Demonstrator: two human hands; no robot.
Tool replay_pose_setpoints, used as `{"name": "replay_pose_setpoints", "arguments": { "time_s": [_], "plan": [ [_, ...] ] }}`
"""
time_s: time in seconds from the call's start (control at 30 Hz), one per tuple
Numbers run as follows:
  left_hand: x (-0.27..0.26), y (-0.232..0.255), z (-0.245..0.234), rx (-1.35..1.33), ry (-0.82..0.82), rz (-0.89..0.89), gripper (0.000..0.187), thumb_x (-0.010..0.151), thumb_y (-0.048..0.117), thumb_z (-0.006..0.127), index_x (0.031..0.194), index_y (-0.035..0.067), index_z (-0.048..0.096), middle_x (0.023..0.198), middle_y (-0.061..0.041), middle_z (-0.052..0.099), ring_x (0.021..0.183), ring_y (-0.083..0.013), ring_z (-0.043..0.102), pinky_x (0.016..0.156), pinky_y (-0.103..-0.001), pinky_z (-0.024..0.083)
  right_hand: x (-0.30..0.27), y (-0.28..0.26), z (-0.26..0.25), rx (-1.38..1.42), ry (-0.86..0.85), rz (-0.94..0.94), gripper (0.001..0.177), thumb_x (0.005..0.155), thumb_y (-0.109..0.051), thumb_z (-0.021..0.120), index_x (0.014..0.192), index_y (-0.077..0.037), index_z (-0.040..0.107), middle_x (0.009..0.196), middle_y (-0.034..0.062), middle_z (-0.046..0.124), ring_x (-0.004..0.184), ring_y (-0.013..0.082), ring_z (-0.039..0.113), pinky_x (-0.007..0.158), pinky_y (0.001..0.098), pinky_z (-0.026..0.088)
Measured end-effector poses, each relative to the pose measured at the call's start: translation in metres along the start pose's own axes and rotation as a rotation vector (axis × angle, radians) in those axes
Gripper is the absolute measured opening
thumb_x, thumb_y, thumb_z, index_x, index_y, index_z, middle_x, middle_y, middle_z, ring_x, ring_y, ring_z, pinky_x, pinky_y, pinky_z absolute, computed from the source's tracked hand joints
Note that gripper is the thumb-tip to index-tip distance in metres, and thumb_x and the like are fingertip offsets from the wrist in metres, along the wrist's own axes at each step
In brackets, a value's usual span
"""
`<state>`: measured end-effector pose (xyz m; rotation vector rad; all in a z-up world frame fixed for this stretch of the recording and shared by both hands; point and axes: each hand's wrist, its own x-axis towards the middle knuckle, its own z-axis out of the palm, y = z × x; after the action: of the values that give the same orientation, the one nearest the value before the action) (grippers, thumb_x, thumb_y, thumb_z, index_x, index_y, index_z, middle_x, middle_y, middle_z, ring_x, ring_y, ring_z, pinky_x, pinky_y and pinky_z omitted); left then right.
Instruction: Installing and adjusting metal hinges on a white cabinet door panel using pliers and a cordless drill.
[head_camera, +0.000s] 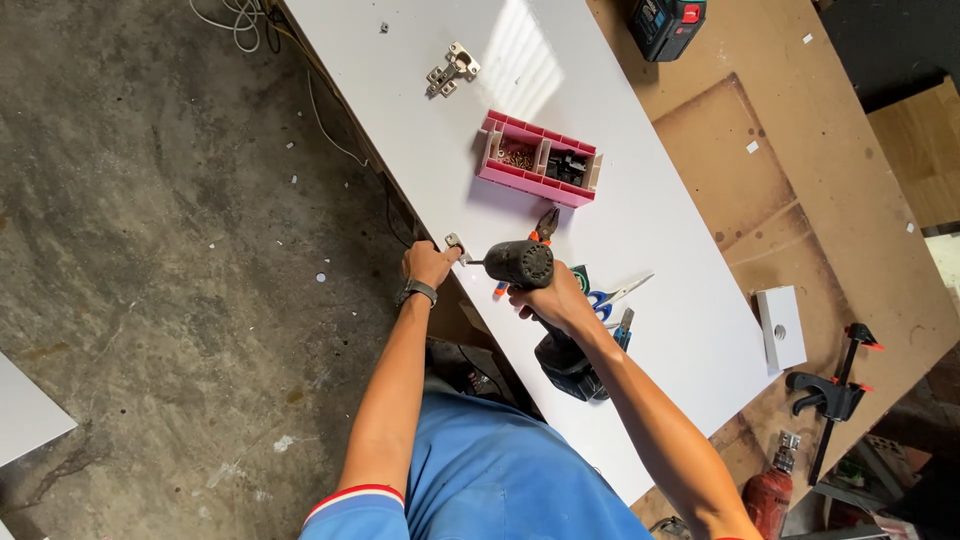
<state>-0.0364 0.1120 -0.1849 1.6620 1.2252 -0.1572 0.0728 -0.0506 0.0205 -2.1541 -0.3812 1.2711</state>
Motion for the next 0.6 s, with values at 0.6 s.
{"name": "replay_pose_setpoints", "arguments": {
  "time_s": [0.6],
  "plan": [
    [-0.005, -0.003, 0.002, -0.019, 0.028, 0.023, 0.041, 0.074, 0.041, 0.081, 0.070, 0.002, 0.072, 0.068, -0.014, 0.070, 0.061, -0.0277, 0.065, 0.056, -0.041, 0.047, 0.017, -0.015, 0.005, -0.105, -0.051, -0.016, 0.034, 0.070, -0.004, 0.069, 0.104, 0.001, 0.071, 0.083, 0.0107, 0.080, 0.058, 0.0181, 0.072, 0.058, 0.0316, 0.060]
  ]
}}
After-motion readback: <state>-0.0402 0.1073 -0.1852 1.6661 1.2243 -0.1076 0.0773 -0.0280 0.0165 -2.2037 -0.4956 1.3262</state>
